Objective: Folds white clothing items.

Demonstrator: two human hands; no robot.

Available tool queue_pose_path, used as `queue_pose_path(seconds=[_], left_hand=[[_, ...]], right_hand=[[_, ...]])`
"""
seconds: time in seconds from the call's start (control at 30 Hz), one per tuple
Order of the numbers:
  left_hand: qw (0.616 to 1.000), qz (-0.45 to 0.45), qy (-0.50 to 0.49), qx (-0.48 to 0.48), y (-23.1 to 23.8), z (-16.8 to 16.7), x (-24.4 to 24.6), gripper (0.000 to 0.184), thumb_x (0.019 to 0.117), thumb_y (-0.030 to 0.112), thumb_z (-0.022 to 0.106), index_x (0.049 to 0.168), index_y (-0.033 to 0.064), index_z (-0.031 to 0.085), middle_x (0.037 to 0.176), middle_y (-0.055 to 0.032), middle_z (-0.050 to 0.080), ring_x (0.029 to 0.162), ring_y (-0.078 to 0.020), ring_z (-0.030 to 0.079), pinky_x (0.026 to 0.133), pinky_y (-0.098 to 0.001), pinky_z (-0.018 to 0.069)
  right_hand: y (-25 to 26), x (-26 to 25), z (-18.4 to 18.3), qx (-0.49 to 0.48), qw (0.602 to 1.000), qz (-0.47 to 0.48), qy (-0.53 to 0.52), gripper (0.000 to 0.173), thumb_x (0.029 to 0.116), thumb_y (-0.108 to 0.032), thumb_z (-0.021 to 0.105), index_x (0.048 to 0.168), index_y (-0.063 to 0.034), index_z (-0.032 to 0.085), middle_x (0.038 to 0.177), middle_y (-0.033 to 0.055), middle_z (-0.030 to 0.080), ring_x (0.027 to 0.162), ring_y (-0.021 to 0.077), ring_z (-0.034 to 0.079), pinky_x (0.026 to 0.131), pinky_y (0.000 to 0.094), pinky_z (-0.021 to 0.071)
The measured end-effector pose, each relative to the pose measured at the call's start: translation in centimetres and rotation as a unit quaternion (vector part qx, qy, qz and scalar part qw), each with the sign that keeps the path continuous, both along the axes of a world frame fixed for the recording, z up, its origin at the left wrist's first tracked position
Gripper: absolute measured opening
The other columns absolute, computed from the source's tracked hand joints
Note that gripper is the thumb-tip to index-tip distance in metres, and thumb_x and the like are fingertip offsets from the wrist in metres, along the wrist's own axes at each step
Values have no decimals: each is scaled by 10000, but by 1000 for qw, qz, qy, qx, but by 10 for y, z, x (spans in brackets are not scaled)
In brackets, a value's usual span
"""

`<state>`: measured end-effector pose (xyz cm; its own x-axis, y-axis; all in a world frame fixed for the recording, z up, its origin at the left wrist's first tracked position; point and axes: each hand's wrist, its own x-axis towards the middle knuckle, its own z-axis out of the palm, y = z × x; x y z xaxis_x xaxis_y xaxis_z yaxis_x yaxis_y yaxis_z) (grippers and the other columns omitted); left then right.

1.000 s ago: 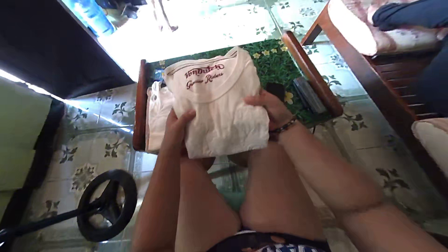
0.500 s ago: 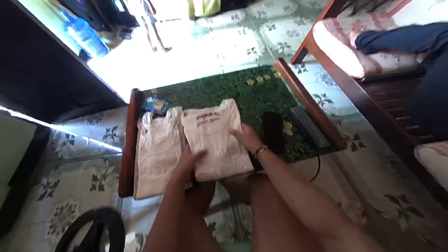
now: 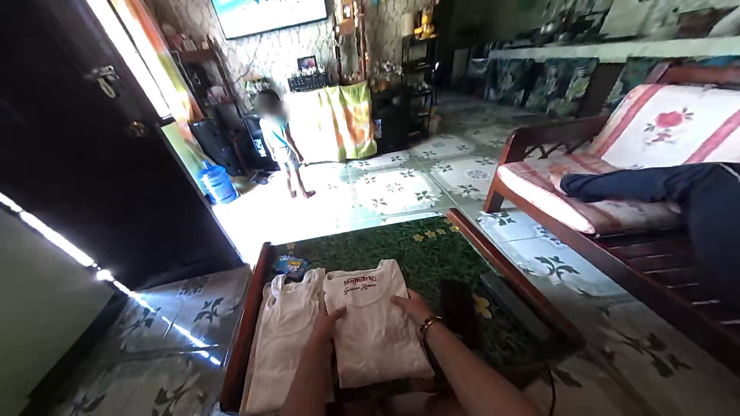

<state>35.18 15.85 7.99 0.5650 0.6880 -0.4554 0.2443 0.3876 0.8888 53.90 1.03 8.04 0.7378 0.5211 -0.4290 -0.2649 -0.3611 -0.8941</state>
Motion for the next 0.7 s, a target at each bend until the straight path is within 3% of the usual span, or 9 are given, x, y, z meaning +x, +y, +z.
queue_pose_path(seconds=[0.03, 0.13, 0.2, 0.3, 0.4, 0.5, 0.63, 0.7], left_hand=[[1000, 2, 7, 11, -2, -1, 1, 832, 954, 174, 709, 1609, 127, 198, 1434, -263, 517, 1215, -381, 603, 968, -559, 527], [999, -15, 17, 41, -1, -4, 3, 1015, 898, 124, 755, 1641, 186, 67, 1589, -233, 352, 1361, -397, 493, 1042, -591, 480], [998, -16, 26, 49, -2, -5, 4, 1037, 886, 127, 761, 1644, 189, 55, 1619, -219, 308, 1405, -392, 444, 1069, -597, 454], [998, -6, 32, 59, -5, -2, 6, 951, 909, 167, 750, 1631, 111, 135, 1569, -251, 378, 1384, -395, 464, 1075, -591, 446], [998, -2, 12, 56, -4, 4, 9, 864, 953, 188, 708, 1625, 106, 171, 1565, -240, 390, 1380, -383, 473, 1080, -576, 445], [998, 13, 21, 53, -4, 9, 14, 753, 992, 223, 670, 1595, 78, 243, 1467, -263, 489, 1284, -388, 551, 1027, -565, 483], [1000, 23, 9, -1, 8, 1, 16, 717, 1024, 292, 619, 1603, 121, 233, 1436, -252, 518, 1248, -376, 575, 997, -566, 499], [999, 30, 1, -34, 14, -4, 18, 619, 1022, 296, 618, 1526, 45, 359, 1317, -250, 597, 1148, -353, 630, 944, -543, 533]], right_hand=[[0, -1, -3, 15, 1000, -9, 16, 548, 937, -174, 740, 1409, 5, 527, 1275, 250, 634, 1152, 354, 637, 1000, 529, 509], [-4, -4, -5, 51, 997, -26, 49, 573, 925, -130, 745, 1428, -6, 501, 1268, 250, 631, 1118, 350, 644, 957, 522, 529], [-6, -4, -8, 48, 998, -23, 40, 608, 915, -109, 752, 1452, -10, 484, 1305, 257, 614, 1154, 362, 632, 979, 535, 518], [-7, -3, -12, 37, 999, -15, -7, 529, 985, -165, 680, 1451, 6, 497, 1346, 261, 599, 1225, 366, 600, 1047, 535, 474], [-3, -1, -13, 8, 998, -27, -64, 413, 1057, -231, 575, 1382, 23, 585, 1332, 255, 624, 1257, 362, 590, 1093, 521, 429], [1, 3, -15, -4, 996, -54, -76, 390, 1056, -260, 577, 1334, 7, 643, 1319, 228, 648, 1269, 350, 592, 1109, 525, 414], [4, 8, -16, 28, 996, -78, -22, 386, 1005, -284, 668, 1274, -8, 677, 1238, 218, 676, 1168, 333, 631, 1026, 530, 472], [3, 11, -8, 41, 996, -76, 29, 431, 991, -278, 688, 1327, -12, 642, 1268, 219, 660, 1181, 328, 624, 1022, 521, 480]])
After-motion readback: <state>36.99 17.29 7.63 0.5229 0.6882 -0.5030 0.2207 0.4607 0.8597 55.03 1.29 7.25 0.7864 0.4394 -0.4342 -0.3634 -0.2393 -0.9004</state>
